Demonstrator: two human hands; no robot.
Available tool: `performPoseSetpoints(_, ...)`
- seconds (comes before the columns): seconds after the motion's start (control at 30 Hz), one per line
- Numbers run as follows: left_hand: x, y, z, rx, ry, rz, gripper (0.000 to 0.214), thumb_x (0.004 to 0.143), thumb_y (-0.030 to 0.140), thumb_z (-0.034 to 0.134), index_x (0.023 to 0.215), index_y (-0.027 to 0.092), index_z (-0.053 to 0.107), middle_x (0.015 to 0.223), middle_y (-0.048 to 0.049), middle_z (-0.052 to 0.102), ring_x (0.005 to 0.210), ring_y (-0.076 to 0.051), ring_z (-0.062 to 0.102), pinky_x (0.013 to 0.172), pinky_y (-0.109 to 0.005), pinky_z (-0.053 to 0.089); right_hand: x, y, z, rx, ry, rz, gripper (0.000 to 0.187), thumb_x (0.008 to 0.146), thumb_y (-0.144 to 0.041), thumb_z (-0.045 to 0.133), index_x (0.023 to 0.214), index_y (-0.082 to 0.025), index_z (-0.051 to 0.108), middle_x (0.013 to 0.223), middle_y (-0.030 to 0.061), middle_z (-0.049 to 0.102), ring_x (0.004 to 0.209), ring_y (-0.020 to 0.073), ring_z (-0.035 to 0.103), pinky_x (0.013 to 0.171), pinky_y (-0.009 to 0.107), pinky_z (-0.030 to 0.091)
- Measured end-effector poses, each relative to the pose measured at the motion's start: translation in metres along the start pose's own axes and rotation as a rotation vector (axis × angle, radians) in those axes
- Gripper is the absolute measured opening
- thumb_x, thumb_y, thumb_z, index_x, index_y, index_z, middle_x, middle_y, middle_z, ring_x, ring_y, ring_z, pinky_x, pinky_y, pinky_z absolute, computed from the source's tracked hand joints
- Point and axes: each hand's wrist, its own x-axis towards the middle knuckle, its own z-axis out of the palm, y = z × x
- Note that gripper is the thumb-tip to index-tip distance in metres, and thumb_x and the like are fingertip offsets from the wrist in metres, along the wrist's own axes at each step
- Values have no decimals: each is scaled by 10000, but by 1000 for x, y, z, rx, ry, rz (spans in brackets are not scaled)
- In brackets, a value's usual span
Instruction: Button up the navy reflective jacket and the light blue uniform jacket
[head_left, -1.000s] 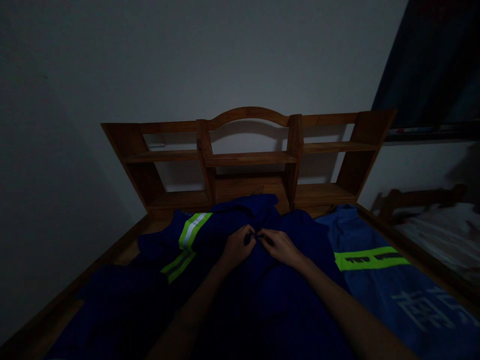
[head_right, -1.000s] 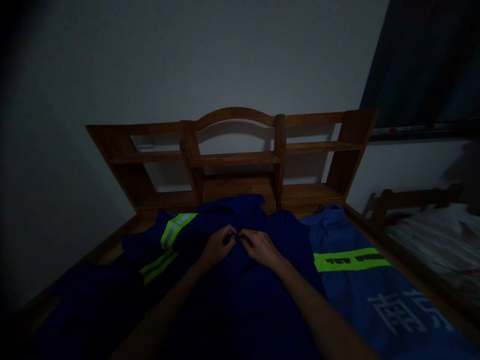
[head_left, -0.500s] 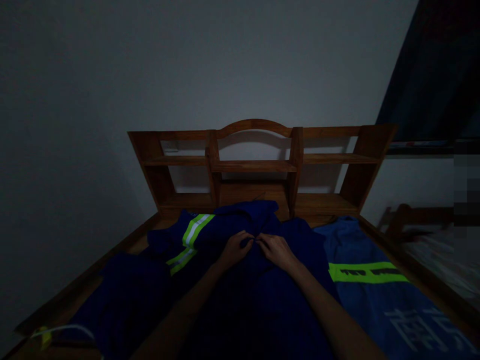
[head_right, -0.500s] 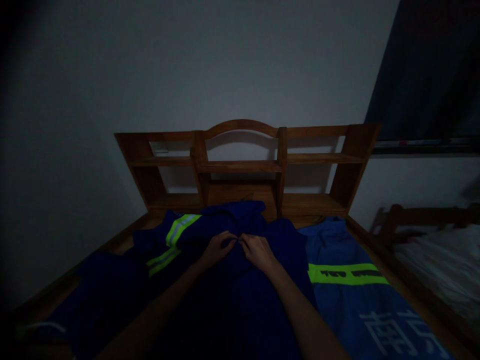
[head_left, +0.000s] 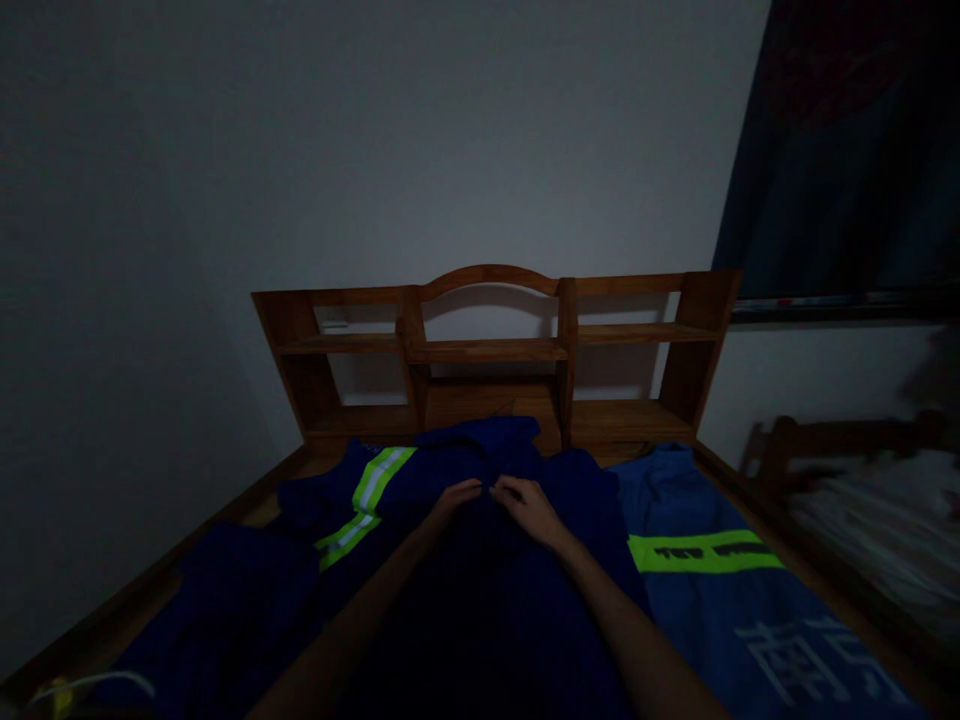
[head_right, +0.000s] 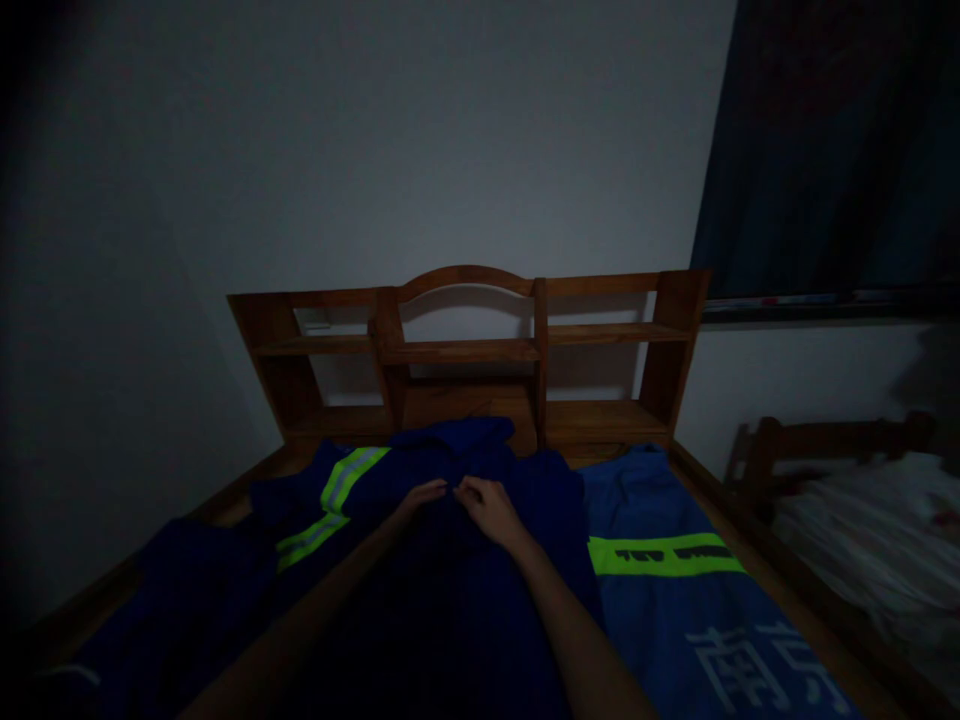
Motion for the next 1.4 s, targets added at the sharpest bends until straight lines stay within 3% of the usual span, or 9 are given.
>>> performPoseSetpoints(0.23, -2, 0, 12, 37, -33, 47, 367, 741, 461, 612, 938, 152, 620, 834, -11, 649, 776, -164, 594, 724, -284, 460, 4, 11, -2, 119, 271, 85, 223, 778, -300, 540, 593, -177, 524, 530, -60, 451, 513, 90, 409, 520, 196, 273)
performPoseSetpoints(0.43, -8, 55, 8, 748, 74, 481, 225, 819, 274, 578, 1038, 228, 593, 1009, -33, 613, 969, -181, 555, 875, -313, 430, 9, 13, -30, 196, 590, 148, 298, 853, -401, 391, 649, -187, 434, 612, -50, 410, 578, 102, 393, 538, 197, 311)
performPoseSetpoints(0.57, -12, 84, 4, 993, 126, 583, 219, 818, 309, 591, 1026, 239, 592, 1016, -38, 592, 1000, -200, 538, 892, -332, 428, 7, 19, -49, 208, 807, 195, 307, 868, -432, 359, 676, -195, 398, 620, -56, 362, 586, 103, 357, 553, 202, 307)
performPoseSetpoints(0.73, -15, 64, 19, 890, 106, 604, 179, 892, 312, 483, 1010, 241, 598, 982, -21, 597, 947, -159, 566, 853, -283, 450, 4, 34, -63, 152, 955, 246, 289, 865, -410, 357, 680, -194, 410, 631, -42, 383, 624, 125, 390, 611, 231, 333)
performPoseSetpoints(0.87, -14, 37, 24, 897, 68, 612, 224, 895, 256, 481, 1105, 250, 560, 1014, -21, 589, 954, -154, 565, 839, -280, 460, 2, 27, -59, 10, 1007, 217, 154, 800, -325, 467, 857, -182, 467, 813, 18, 501, 802, 183, 477, 785, 316, 375)
performPoseSetpoints(0.97, -13, 29, 22, 970, 38, 625, 280, 853, 261, 553, 1132, 255, 539, 1038, -23, 571, 954, -165, 558, 825, -290, 468, 1, 5, -47, -273, 914, -21, 214, 740, -207, 501, 947, -183, 455, 1067, 95, 505, 1060, 251, 448, 943, 422, 330)
performPoseSetpoints(1.1, -14, 31, 21, 1056, 75, 647, 166, 850, 207, 531, 1010, 215, 574, 996, -37, 568, 940, -180, 545, 814, -307, 467, -1, -23, -27, -463, 539, -306, 217, 744, -90, 440, 927, -196, 486, 1142, 88, 522, 1154, 237, 438, 1051, 489, 256)
performPoseSetpoints(1.23, -15, 38, 20, 979, 230, 649, 145, 851, 194, 500, 978, 197, 570, 974, -50, 566, 952, -193, 532, 849, -333, 450, -1, -26, -16, -493, 295, -333, 327, 739, -63, 431, 1014, -210, 530, 1093, 66, 570, 1122, 220, 485, 1089, 521, 216)
performPoseSetpoints(1.4, -15, 39, 19, 757, 357, 572, 149, 878, 176, 440, 970, 203, 555, 939, -31, 582, 936, -169, 548, 867, -318, 439, 0, -17, -11, -445, 209, -242, 303, 825, -159, 452, 1104, -234, 544, 1026, 58, 614, 1027, 220, 550, 1023, 478, 347)
